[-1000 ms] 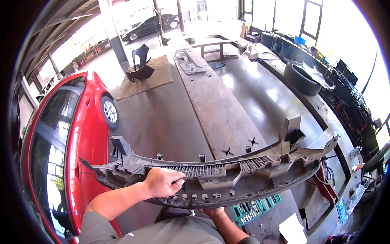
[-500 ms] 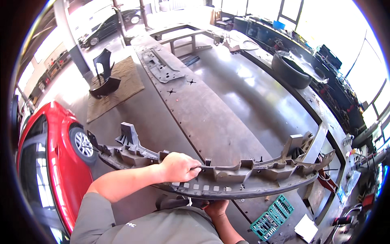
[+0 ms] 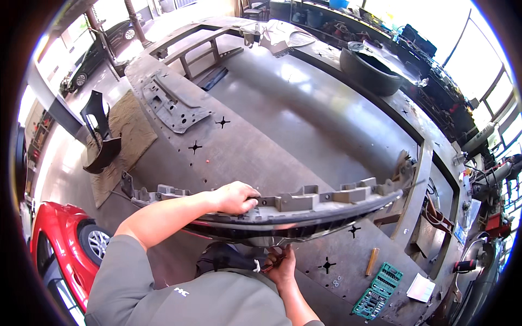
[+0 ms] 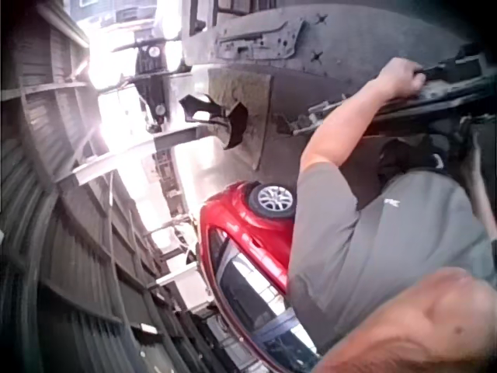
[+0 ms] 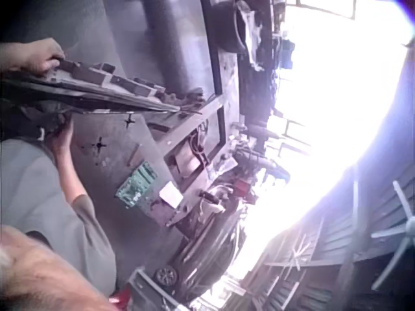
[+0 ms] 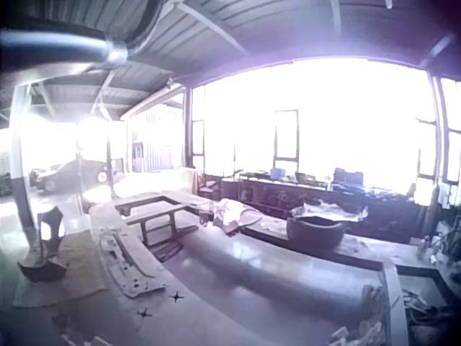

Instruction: The person unclips and removes a grille from a car bumper using a screwdriver and hands, places it on a table, and detaches the emblem with the screwdriver. The person then unfastens and removes another grille insert from the bumper using the screwdriver and carries it away.

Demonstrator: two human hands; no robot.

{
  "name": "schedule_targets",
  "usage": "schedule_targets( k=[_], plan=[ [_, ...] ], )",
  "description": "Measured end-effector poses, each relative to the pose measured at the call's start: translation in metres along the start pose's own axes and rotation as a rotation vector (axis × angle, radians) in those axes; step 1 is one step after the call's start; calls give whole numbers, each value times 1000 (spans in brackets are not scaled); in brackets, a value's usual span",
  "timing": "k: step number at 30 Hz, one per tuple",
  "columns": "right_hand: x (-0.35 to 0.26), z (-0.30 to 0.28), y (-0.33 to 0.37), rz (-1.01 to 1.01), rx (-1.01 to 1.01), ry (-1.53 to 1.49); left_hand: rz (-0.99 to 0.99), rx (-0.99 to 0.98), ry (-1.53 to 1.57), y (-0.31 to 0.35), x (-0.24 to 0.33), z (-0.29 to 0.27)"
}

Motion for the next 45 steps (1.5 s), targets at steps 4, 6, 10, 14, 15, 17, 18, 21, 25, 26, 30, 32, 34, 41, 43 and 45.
schedule_targets(
  k=[4, 6, 10, 14, 15, 17, 18, 21, 25, 26, 30, 32, 34, 41, 43, 45],
  plan=[
    [7, 47, -50, 38, -123, 59, -161, -81, 118, -32, -96, -25],
    [23, 96, -79, 66, -221, 81, -239, -75, 187, -46, -165, -41],
    [33, 170, -134, -89, -52, 253, -339, -114, 350, -70, -297, -43],
    [66, 251, -205, -45, 13, 400, -363, -134, 444, -82, -422, -58],
    [71, 264, -222, -64, 59, 433, -405, -237, 448, -84, -430, -65],
    [80, 275, -251, -77, 111, 479, -452, -358, 465, -79, -460, -56],
    [89, 282, -269, -72, 106, 507, -446, -379, 473, -77, -492, -44],
    [104, 317, -309, -76, 142, 594, -358, -352, 529, -91, -553, -40],
    [115, 345, -351, -70, 173, 704, -433, -428, 703, -98, -628, -13],
    [122, 351, -365, -68, 162, 710, -487, -445, 780, -97, -650, -3],
    [125, 369, -396, -101, 223, 797, -547, -508, 953, -117, -672, 9],
    [121, 368, -407, -128, 259, 803, -620, -537, 954, -132, -671, 8],
    [140, 374, -421, -112, 249, 856, -786, -520, 1180, -108, -720, 33],
    [139, 374, -448, -126, 263, 881, -1044, -553, 1442, -122, -709, 29],
    [139, 371, -451, -122, 277, 863, -1013, -522, 1376, -128, -712, 33],
    [142, 371, -453, -134, 276, 894, -1001, -505, 1320, -124, -730, 45]
  ],
)
Point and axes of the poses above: each hand's wrist, its own y-axis away from the middle knuckle, its own z-axis out of the palm, x = y × z, the point moved 8 cm from there along -y, towards the middle knuckle, and after that the axes turned 8 degrees about -y, right-handed, at the moved point
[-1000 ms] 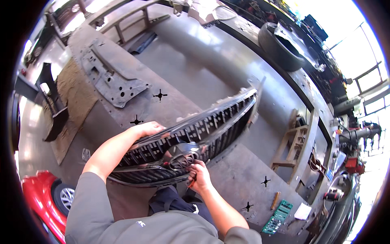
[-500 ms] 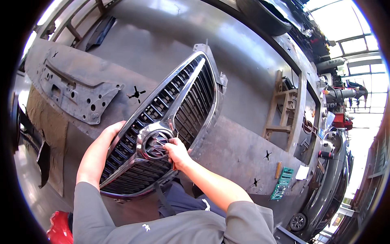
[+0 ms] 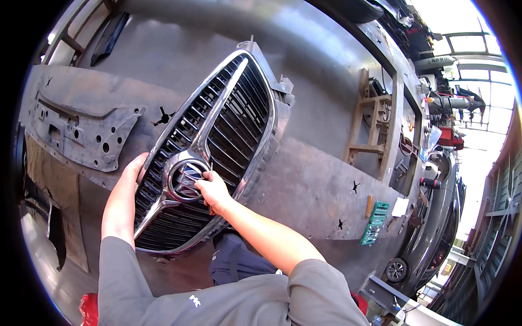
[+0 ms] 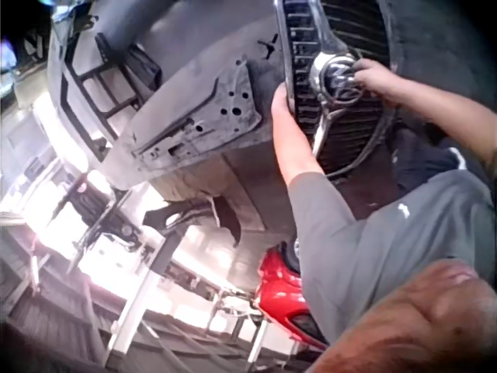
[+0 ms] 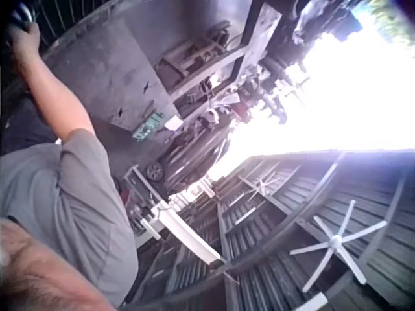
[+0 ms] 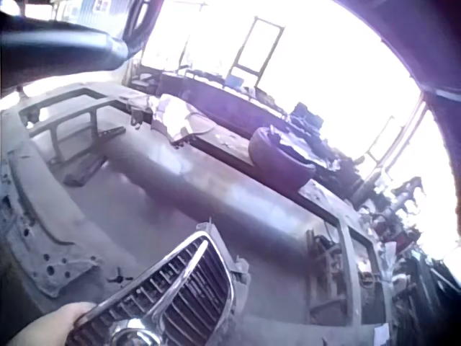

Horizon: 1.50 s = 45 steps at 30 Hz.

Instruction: The person unclips and removes a grille from a car bumper using a screwdriver and hands, places it on a table, and detaches the emblem with the screwdriver. The person then unfastens and removes another grille insert from the bumper using the screwdriver and carries it away.

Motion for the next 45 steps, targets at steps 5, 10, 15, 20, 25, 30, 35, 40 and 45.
schedule_targets(
  k=[5, 10, 15, 20, 25, 30, 35, 40, 45],
  plan=[
    [1, 2, -1, 35, -13, -7, 239, 153, 34, -30, -1, -54],
    [10, 2, -4, 45, -68, -82, 203, 282, -59, -24, 3, -90],
    [0, -25, 43, 39, -110, 186, 225, 308, -91, 14, 18, -47],
    [61, -153, 113, 53, -111, 453, 867, 1134, -691, 114, 26, -34],
    [244, -388, 218, 183, 259, 175, 1154, 1246, -897, 194, -27, 128],
    [415, -490, 355, 436, 452, 169, 1210, 684, -1025, 159, -119, 294],
    [547, -497, 439, 232, 565, -305, 918, 197, -1481, 89, -210, 471],
    [646, -534, 505, 33, 714, -698, 425, 172, -1707, 33, -316, 539],
    [744, -600, 595, -84, 788, -1139, 187, 0, -2110, 1, -411, 655]
  ],
)
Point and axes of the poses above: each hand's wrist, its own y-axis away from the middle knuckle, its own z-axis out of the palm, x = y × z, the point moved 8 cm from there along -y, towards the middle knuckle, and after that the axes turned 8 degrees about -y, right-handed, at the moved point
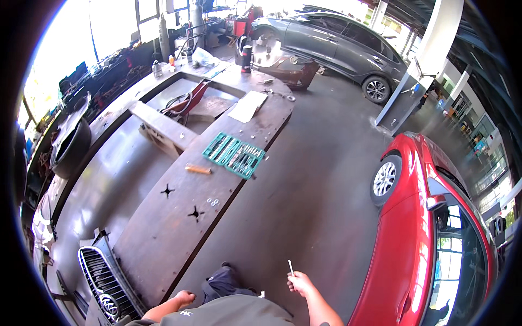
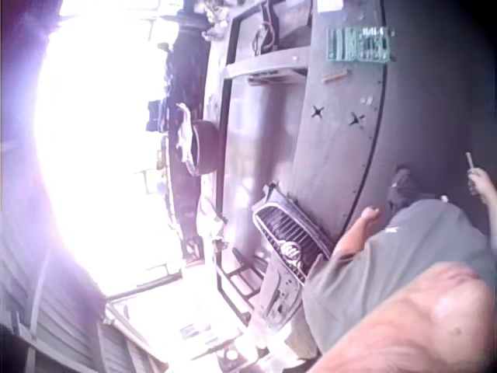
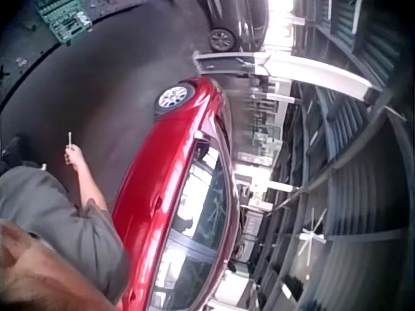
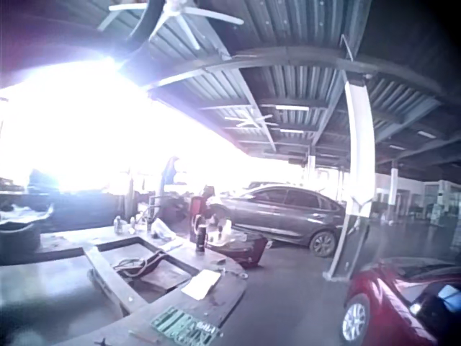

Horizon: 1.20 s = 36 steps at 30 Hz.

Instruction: The person unclips and removes a grille from a car bumper using a screwdriver and hands, places it on a table, and detaches the emblem with the screwdriver. The person then unfastens and removes another grille insert from the bumper using the screwdriver and carries it away.

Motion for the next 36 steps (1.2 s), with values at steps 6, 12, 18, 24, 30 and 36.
schedule_targets(
  k=[6, 12, 18, 24, 30, 36],
  plan=[
    [-38, -169, -58, 11, 342, -246, 261, -155, -381, -72, 216, -51],
    [-69, -233, -35, 173, 322, -20, 233, 61, -706, -228, 448, -198],
    [-181, -259, -92, 203, 394, -153, 535, 202, -460, -231, 838, -330],
    [-314, -319, -233, 223, 370, -194, 749, 177, -208, -218, 1070, -353],
    [-552, -481, -394, 15, 407, -216, 378, -131, -596, -324, 1071, -326],
    [-956, -576, -499, -415, 282, -279, 98, -32, -393, -411, 1084, -374]
  ],
)
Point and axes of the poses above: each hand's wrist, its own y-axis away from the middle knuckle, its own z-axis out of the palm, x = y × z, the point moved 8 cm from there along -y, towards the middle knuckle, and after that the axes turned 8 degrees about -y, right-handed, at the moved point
